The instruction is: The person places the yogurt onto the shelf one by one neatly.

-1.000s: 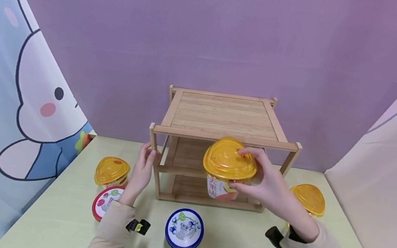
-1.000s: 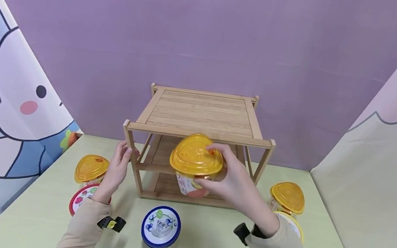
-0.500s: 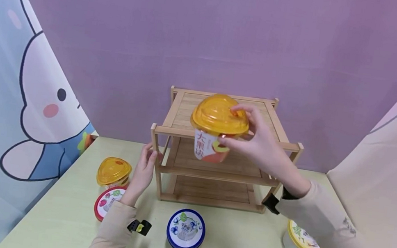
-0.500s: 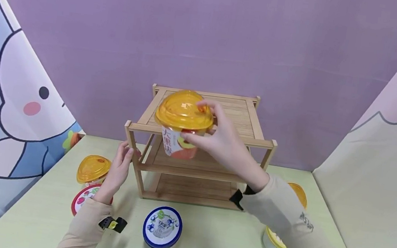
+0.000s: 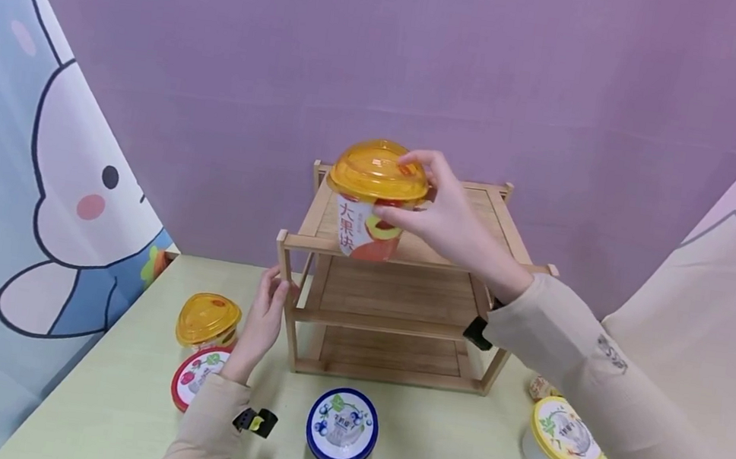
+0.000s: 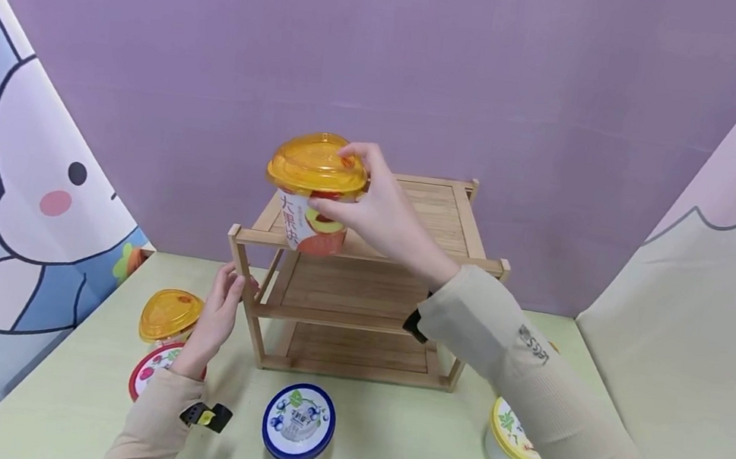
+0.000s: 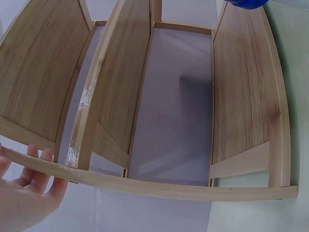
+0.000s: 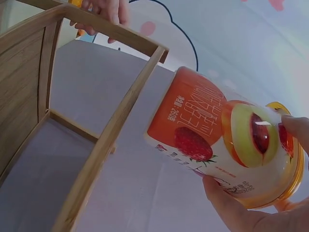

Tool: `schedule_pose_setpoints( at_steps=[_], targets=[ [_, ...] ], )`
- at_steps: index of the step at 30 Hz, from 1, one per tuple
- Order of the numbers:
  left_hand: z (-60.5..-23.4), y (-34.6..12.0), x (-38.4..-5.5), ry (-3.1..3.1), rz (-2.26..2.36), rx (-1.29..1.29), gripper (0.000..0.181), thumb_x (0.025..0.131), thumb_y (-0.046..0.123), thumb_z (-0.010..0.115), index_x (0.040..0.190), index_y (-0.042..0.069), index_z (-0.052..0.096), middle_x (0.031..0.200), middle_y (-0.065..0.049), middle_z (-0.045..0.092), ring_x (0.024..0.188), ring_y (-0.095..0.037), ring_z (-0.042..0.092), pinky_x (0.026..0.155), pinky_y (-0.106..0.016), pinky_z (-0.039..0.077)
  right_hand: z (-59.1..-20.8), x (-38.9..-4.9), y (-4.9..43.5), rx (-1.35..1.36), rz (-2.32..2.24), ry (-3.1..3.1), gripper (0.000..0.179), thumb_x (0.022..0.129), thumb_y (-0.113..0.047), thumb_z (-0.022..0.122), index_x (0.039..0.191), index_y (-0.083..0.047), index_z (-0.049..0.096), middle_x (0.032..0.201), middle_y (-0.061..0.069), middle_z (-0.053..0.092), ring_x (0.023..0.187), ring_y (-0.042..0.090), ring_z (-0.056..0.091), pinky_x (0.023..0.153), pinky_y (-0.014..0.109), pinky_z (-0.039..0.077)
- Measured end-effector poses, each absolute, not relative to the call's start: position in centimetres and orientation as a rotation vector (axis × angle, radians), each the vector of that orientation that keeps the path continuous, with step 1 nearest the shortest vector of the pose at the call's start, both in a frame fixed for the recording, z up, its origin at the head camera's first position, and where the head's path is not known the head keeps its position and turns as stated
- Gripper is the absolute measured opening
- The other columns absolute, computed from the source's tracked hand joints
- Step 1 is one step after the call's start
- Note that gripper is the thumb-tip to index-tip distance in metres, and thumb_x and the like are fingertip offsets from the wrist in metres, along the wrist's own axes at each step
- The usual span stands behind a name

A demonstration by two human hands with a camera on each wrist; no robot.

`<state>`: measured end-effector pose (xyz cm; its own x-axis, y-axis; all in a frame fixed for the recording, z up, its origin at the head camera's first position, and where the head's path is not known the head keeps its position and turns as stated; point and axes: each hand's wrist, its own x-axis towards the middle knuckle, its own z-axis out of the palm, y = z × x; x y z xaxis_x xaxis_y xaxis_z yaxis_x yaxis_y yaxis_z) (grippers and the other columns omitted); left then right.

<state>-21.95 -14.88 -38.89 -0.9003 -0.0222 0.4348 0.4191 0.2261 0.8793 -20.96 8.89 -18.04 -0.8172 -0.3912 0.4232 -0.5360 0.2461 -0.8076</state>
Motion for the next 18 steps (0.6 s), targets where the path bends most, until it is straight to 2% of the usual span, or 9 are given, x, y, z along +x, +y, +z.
schedule_pose_setpoints(
  at_steps=[6,11,18],
  targets=[
    [-37.6,-14.5,-21.1,-2.129,-1.739,-0.364,0.03,0.096,0.007,0.03,0.123,-0.006,0.031,0.098,-0.027,0.049,0.096,-0.037,0.048,0.085,-0.046,0.037,-17.8,-22.9,7.9,0.844,1.611,-2.415,0.056,0.076,-0.008,0.069,0.119,-0.006,0.033,0.11,0.014,0.05,0.093,0.022,0.056,0.073,0.03,0.049],
    [-36.2,-14.0,-20.1,-2.142,-1.705,-0.355,0.028,0.095,0.001,0.029,0.121,-0.011,0.03,0.095,-0.031,0.047,0.092,-0.041,0.047,0.083,-0.049,0.037,-17.9,-24.2,7.2,0.799,1.608,-2.422,0.056,0.075,-0.008,0.069,0.119,-0.006,0.034,0.108,0.015,0.051,0.093,0.022,0.056,0.075,0.03,0.048],
    [-38.2,-14.9,-21.8,-2.137,-1.74,-0.352,0.03,0.096,0.007,0.031,0.124,-0.004,0.031,0.099,-0.027,0.049,0.097,-0.037,0.049,0.086,-0.047,0.037,-18.0,-25.5,6.6,0.757,1.576,-2.454,0.057,0.075,-0.012,0.07,0.119,-0.008,0.035,0.11,0.013,0.049,0.094,0.02,0.054,0.076,0.03,0.047]
  ],
)
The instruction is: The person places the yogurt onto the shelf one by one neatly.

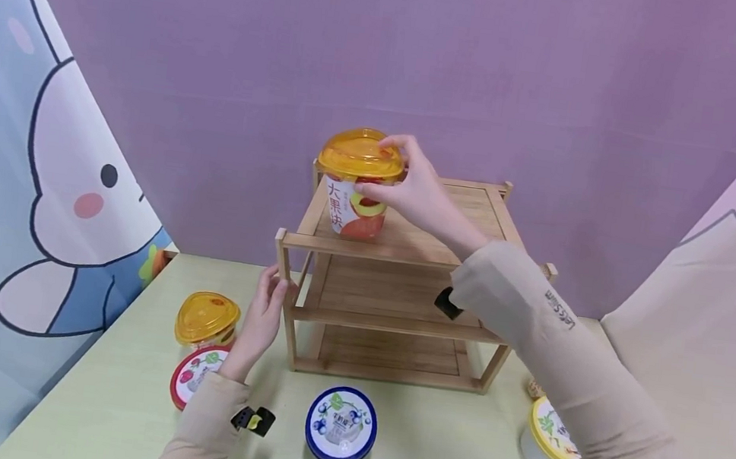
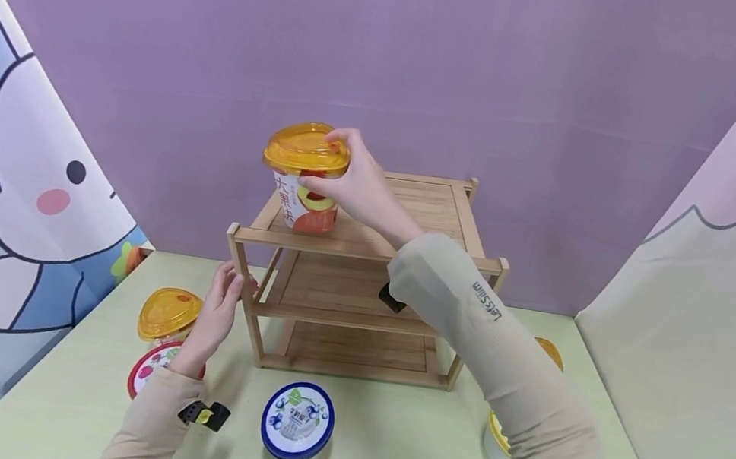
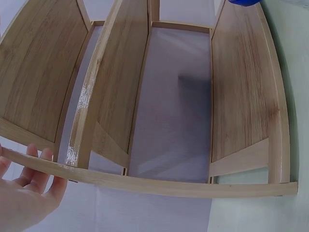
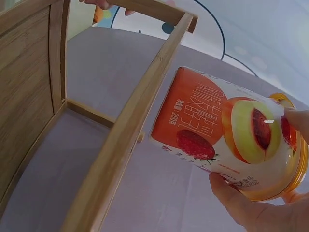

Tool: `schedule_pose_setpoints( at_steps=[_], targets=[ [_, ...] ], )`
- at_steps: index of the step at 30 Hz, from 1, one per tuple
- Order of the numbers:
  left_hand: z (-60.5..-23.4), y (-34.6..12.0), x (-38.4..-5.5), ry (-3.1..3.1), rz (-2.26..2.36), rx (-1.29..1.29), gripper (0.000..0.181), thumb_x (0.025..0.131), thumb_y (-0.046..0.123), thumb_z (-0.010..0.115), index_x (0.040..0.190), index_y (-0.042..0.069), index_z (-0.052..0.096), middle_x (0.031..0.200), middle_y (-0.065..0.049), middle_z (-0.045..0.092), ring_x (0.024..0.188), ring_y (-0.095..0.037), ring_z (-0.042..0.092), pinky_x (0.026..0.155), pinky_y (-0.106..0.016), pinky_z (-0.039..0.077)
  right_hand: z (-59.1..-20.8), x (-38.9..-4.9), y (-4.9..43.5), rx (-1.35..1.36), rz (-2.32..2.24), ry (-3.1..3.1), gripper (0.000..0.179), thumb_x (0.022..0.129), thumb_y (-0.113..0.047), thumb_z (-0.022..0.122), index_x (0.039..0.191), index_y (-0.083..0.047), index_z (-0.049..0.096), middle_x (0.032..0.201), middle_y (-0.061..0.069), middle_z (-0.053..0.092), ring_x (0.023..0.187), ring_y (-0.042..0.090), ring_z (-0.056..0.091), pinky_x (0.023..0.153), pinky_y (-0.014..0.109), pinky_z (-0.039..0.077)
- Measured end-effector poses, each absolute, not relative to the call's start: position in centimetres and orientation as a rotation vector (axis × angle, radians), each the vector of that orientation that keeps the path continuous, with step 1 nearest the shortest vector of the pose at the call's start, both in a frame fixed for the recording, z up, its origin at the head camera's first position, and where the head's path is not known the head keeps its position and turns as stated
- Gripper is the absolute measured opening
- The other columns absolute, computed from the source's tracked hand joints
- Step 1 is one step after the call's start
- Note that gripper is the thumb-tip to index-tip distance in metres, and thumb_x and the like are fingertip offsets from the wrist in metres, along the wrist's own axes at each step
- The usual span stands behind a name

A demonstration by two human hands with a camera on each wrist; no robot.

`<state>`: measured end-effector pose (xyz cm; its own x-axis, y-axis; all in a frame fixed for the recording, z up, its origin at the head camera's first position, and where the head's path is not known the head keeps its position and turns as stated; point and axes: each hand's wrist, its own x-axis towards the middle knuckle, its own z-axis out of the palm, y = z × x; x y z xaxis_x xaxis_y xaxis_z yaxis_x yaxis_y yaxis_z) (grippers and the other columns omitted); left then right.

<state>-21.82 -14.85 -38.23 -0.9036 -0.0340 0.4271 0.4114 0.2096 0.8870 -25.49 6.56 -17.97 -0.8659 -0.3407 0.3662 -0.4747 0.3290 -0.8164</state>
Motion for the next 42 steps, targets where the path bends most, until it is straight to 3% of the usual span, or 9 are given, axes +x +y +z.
schedule_pose_setpoints(
  at_steps=[13,18,25,34,42],
  targets=[
    [-37.9,-14.8,-21.3,-2.138,-1.729,-0.377,0.03,0.096,0.007,0.03,0.124,-0.006,0.03,0.099,-0.027,0.048,0.098,-0.038,0.048,0.087,-0.047,0.037,-18.7,-26.4,6.3,0.754,1.548,-2.488,0.057,0.076,-0.015,0.07,0.12,-0.009,0.035,0.11,0.012,0.049,0.095,0.019,0.054,0.08,0.029,0.045],
    [-36.9,-14.4,-20.5,-2.133,-1.708,-0.384,0.029,0.096,0.002,0.029,0.122,-0.01,0.029,0.096,-0.03,0.047,0.095,-0.042,0.047,0.084,-0.05,0.036,-18.7,-26.3,6.3,0.792,1.6,-2.484,0.058,0.077,-0.011,0.068,0.122,-0.008,0.031,0.12,0.012,0.044,0.102,0.02,0.052,0.082,0.029,0.045],
    [-38.3,-15.0,-21.6,-2.14,-1.722,-0.373,0.032,0.097,0.011,0.031,0.126,-0.003,0.03,0.1,-0.026,0.048,0.099,-0.035,0.048,0.088,-0.047,0.036,-18.8,-25.9,6.7,0.833,1.579,-2.471,0.069,0.076,-0.01,0.069,0.132,-0.01,0.028,0.127,0.01,0.038,0.108,0.02,0.046,0.085,0.028,0.044],
    [-38.6,-15.0,-21.8,-2.138,-1.727,-0.37,0.033,0.097,0.014,0.032,0.126,-0.001,0.031,0.1,-0.023,0.049,0.099,-0.035,0.048,0.089,-0.046,0.036,-19.1,-23.5,7.8,0.77,1.446,-2.488,0.074,0.079,-0.017,0.066,0.138,-0.018,0.022,0.137,0.007,0.027,0.121,0.024,0.035,0.098,0.038,0.03],
    [-38.4,-14.9,-21.7,-2.152,-1.708,-0.359,0.033,0.097,0.013,0.031,0.126,-0.002,0.03,0.101,-0.026,0.049,0.1,-0.037,0.048,0.089,-0.049,0.035,-19.9,-21.2,8.8,0.75,1.451,-2.376,0.06,0.082,-0.013,0.062,0.132,-0.008,0.03,0.135,0.009,0.033,0.123,0.024,0.033,0.101,0.04,0.026]
  ],
)
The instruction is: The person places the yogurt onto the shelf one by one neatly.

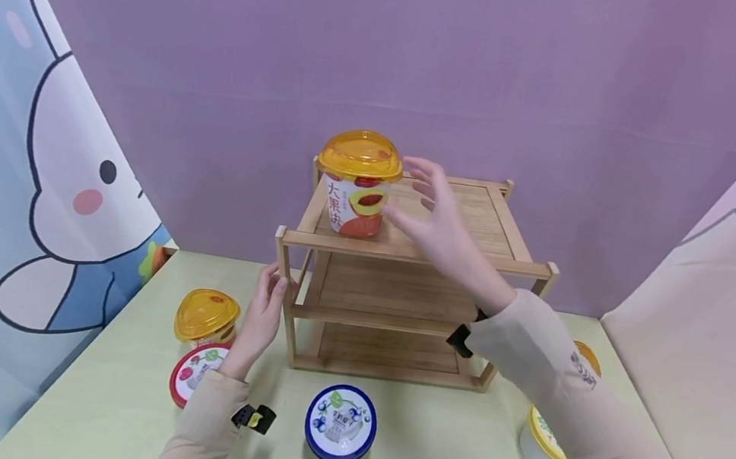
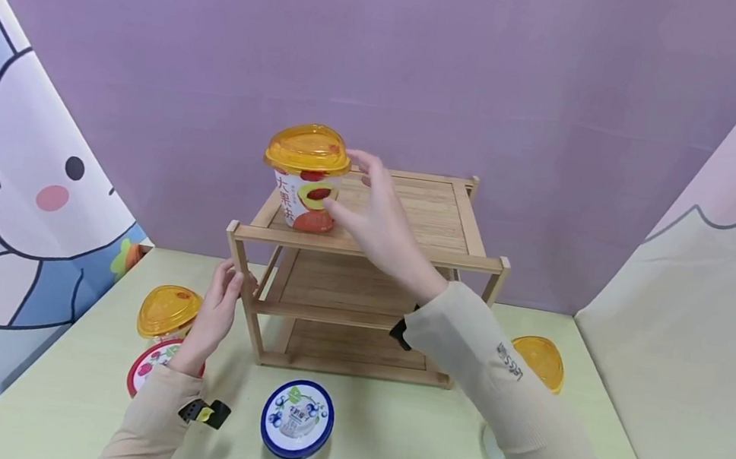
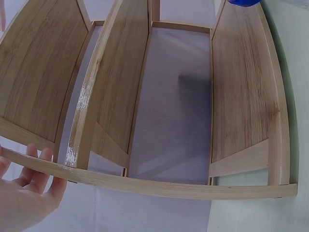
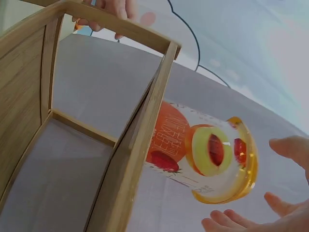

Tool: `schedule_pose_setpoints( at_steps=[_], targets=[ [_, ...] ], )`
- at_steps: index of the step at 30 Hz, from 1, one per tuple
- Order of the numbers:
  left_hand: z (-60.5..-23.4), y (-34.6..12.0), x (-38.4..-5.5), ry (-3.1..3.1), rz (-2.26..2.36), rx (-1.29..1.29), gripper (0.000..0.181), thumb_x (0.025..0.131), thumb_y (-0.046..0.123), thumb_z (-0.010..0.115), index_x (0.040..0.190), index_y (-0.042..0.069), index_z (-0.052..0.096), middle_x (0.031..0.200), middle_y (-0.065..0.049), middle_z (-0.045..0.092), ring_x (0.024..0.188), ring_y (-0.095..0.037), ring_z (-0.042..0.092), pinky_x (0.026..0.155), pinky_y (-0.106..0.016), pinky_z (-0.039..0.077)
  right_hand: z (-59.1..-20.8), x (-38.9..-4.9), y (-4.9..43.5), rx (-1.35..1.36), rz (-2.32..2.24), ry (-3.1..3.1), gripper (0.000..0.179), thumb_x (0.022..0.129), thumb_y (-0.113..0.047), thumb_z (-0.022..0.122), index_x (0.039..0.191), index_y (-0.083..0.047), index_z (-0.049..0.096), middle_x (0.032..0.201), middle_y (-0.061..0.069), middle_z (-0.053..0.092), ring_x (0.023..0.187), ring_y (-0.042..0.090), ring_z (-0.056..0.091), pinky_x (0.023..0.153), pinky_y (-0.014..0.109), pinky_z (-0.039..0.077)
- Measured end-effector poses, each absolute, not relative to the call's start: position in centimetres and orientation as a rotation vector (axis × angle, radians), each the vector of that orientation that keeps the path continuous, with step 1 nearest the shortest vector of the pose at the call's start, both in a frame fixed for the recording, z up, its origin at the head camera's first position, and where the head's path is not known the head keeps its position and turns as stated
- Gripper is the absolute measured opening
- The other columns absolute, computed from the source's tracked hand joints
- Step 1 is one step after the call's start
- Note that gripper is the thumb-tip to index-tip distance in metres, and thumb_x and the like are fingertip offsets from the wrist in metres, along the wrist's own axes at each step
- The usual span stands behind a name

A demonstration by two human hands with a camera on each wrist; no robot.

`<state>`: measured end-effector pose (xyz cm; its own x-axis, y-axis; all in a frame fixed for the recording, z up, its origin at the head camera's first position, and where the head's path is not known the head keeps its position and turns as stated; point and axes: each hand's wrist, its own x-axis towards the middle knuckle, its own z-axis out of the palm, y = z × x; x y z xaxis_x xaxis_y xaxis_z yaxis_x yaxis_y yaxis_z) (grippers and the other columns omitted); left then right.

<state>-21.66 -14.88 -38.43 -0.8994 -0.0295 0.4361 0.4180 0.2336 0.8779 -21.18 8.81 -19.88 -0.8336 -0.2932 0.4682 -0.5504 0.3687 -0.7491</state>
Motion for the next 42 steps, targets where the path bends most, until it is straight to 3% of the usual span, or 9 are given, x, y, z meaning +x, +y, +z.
schedule_pose_setpoints(
  at_steps=[12,21,32,42],
  targets=[
    [-36.7,-14.4,-20.4,-2.165,-1.713,-0.354,0.031,0.096,0.005,0.03,0.125,-0.006,0.029,0.101,-0.029,0.047,0.1,-0.04,0.046,0.089,-0.051,0.034,-22.6,-17.6,9.7,0.823,1.338,-2.265,0.04,0.082,-0.008,0.062,0.118,0.001,0.047,0.121,0.011,0.048,0.115,0.023,0.043,0.098,0.037,0.032],
    [-36.4,-14.3,-20.2,-2.161,-1.723,-0.343,0.03,0.096,0.004,0.03,0.124,-0.007,0.029,0.102,-0.031,0.047,0.101,-0.041,0.045,0.09,-0.052,0.033,-25.4,-15.1,9.6,0.852,1.353,-2.279,0.034,0.08,-0.006,0.064,0.112,-0.004,0.053,0.117,0.007,0.053,0.112,0.017,0.046,0.096,0.034,0.034],
    [-38.5,-15.0,-21.6,-2.17,-1.676,-0.346,0.033,0.097,0.016,0.031,0.126,-0.002,0.03,0.102,-0.024,0.049,0.1,-0.034,0.047,0.088,-0.048,0.035,-29.5,-13.8,9.6,0.843,1.498,-2.359,0.027,0.082,-0.012,0.062,0.109,-0.012,0.056,0.116,-0.002,0.054,0.11,0.014,0.048,0.092,0.04,0.038],
    [-38.5,-15.0,-21.5,-2.188,-1.74,-0.34,0.035,0.097,0.019,0.031,0.127,0.001,0.029,0.109,-0.025,0.046,0.108,-0.035,0.044,0.094,-0.051,0.031,-34.5,-13.3,9.6,0.731,1.624,-2.469,0.026,0.083,-0.019,0.061,0.107,-0.009,0.057,0.109,0.002,0.058,0.103,0.019,0.053,0.089,0.037,0.04]
  ],
)
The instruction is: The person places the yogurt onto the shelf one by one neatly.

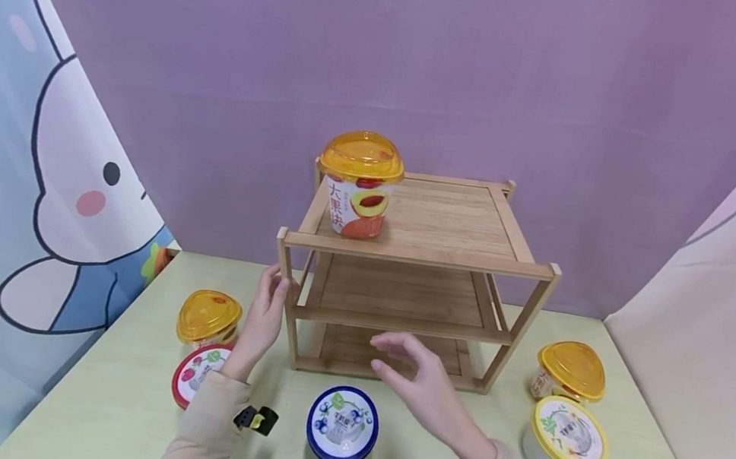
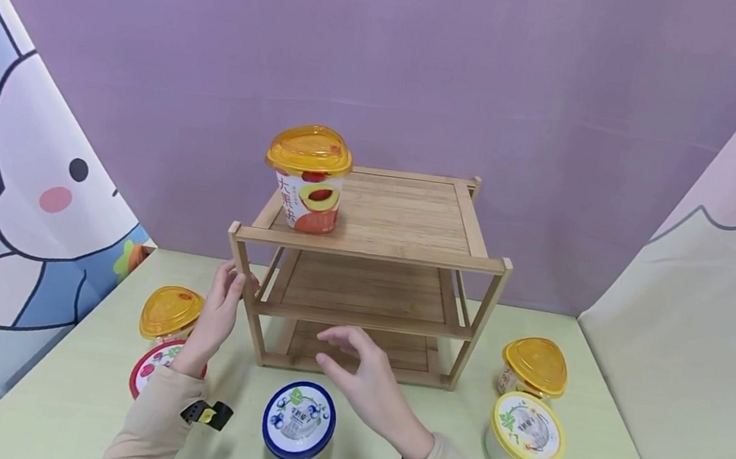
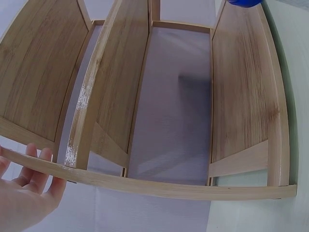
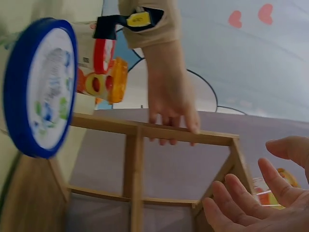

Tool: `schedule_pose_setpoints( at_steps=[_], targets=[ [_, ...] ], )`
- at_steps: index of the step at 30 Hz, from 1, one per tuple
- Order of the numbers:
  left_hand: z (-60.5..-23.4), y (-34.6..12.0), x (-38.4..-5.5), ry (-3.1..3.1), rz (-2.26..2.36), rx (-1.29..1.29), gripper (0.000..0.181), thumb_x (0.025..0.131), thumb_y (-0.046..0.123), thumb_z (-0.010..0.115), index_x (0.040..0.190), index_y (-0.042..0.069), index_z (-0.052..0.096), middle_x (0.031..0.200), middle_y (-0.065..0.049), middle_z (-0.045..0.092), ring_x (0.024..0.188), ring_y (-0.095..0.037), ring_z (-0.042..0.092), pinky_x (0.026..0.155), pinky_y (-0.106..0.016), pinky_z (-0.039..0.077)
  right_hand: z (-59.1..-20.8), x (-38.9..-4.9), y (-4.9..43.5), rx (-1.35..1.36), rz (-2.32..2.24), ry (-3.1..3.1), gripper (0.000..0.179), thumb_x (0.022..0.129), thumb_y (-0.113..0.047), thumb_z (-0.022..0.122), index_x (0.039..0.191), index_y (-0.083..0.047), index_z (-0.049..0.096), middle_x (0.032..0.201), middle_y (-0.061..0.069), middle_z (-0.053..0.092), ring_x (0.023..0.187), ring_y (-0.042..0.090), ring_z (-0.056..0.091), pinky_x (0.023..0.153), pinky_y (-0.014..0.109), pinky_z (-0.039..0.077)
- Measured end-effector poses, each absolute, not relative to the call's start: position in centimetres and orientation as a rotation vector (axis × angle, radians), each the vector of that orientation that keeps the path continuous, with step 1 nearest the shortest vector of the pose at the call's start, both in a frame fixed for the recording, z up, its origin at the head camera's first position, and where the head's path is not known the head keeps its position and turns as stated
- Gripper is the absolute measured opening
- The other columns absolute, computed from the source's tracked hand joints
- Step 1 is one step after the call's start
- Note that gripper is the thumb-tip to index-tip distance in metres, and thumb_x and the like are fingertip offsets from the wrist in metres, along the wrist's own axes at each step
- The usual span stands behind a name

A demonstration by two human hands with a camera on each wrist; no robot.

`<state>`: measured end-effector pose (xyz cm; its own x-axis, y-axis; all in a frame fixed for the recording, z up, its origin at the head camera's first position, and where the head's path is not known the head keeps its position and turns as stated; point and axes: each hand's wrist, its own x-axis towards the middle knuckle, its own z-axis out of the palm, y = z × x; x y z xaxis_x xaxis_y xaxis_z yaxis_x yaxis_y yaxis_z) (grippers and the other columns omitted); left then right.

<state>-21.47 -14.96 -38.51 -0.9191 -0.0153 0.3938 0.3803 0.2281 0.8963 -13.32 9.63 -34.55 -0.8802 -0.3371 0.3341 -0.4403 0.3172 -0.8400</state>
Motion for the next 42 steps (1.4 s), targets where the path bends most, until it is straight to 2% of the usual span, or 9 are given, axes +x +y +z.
schedule_pose_setpoints(
  at_steps=[9,14,21,26,31,35,38,42],
  targets=[
    [-38.5,-14.9,-21.4,-2.186,-1.756,-0.331,0.034,0.097,0.018,0.031,0.128,0.003,0.029,0.109,-0.023,0.046,0.108,-0.034,0.044,0.094,-0.052,0.031,-38.3,-12.7,9.4,0.653,1.613,-2.532,0.025,0.081,-0.011,0.062,0.105,-0.011,0.057,0.105,-0.001,0.059,0.101,0.02,0.054,0.089,0.041,0.04],
    [-38.6,-14.9,-21.5,-2.181,-1.744,-0.336,0.034,0.097,0.018,0.03,0.127,0.001,0.029,0.107,-0.023,0.046,0.105,-0.033,0.045,0.093,-0.05,0.032,-40.2,-12.2,8.9,0.656,1.487,-2.537,0.023,0.078,-0.007,0.064,0.101,-0.01,0.059,0.101,-0.004,0.059,0.097,0.017,0.053,0.086,0.036,0.042],
    [-38.7,-14.9,-21.6,-2.161,-1.727,-0.345,0.033,0.097,0.017,0.03,0.125,-0.001,0.031,0.103,-0.023,0.048,0.1,-0.033,0.047,0.089,-0.047,0.035,-42.1,-11.5,8.2,0.659,1.336,-2.581,0.023,0.078,-0.012,0.065,0.1,-0.01,0.059,0.104,-0.002,0.056,0.099,0.02,0.052,0.084,0.041,0.042],
    [-38.7,-14.8,-21.6,-2.159,-1.724,-0.346,0.032,0.097,0.016,0.031,0.124,-0.001,0.032,0.101,-0.023,0.049,0.098,-0.033,0.048,0.087,-0.047,0.037,-43.1,-10.9,8.0,0.677,1.245,-2.642,0.031,0.076,-0.018,0.068,0.104,-0.009,0.057,0.111,0.007,0.052,0.104,0.026,0.05,0.086,0.045,0.041],
    [-38.8,-14.9,-21.5,-2.164,-1.725,-0.341,0.032,0.097,0.016,0.031,0.125,-0.001,0.031,0.101,-0.024,0.049,0.099,-0.033,0.048,0.089,-0.046,0.035,-43.5,-10.2,7.7,0.688,1.154,-2.776,0.049,0.074,-0.036,0.069,0.113,-0.011,0.052,0.124,0.016,0.042,0.112,0.034,0.043,0.086,0.05,0.039],
    [-37.4,-14.4,-20.6,-2.188,-1.716,-0.325,0.031,0.097,0.01,0.03,0.124,-0.005,0.03,0.101,-0.026,0.047,0.099,-0.035,0.047,0.088,-0.048,0.035,-43.7,-9.8,7.4,0.708,1.062,-2.821,0.063,0.071,-0.047,0.068,0.118,-0.011,0.049,0.129,0.021,0.036,0.115,0.039,0.039,0.083,0.051,0.041],
    [-37.1,-14.4,-20.5,-2.194,-1.725,-0.32,0.03,0.096,0.006,0.03,0.124,-0.006,0.03,0.101,-0.028,0.047,0.099,-0.037,0.046,0.088,-0.05,0.035,-44.0,-9.7,7.1,0.72,1.008,-2.829,0.068,0.068,-0.051,0.068,0.119,-0.01,0.047,0.13,0.023,0.034,0.115,0.041,0.038,0.083,0.052,0.041],
    [-38.5,-14.9,-21.4,-2.189,-1.728,-0.333,0.032,0.097,0.013,0.031,0.126,-0.001,0.03,0.102,-0.024,0.048,0.1,-0.035,0.047,0.087,-0.05,0.036,-44.6,-9.6,6.9,0.721,0.942,-2.828,0.072,0.066,-0.05,0.07,0.12,-0.009,0.046,0.13,0.025,0.034,0.115,0.042,0.037,0.085,0.053,0.039]
  ],
)
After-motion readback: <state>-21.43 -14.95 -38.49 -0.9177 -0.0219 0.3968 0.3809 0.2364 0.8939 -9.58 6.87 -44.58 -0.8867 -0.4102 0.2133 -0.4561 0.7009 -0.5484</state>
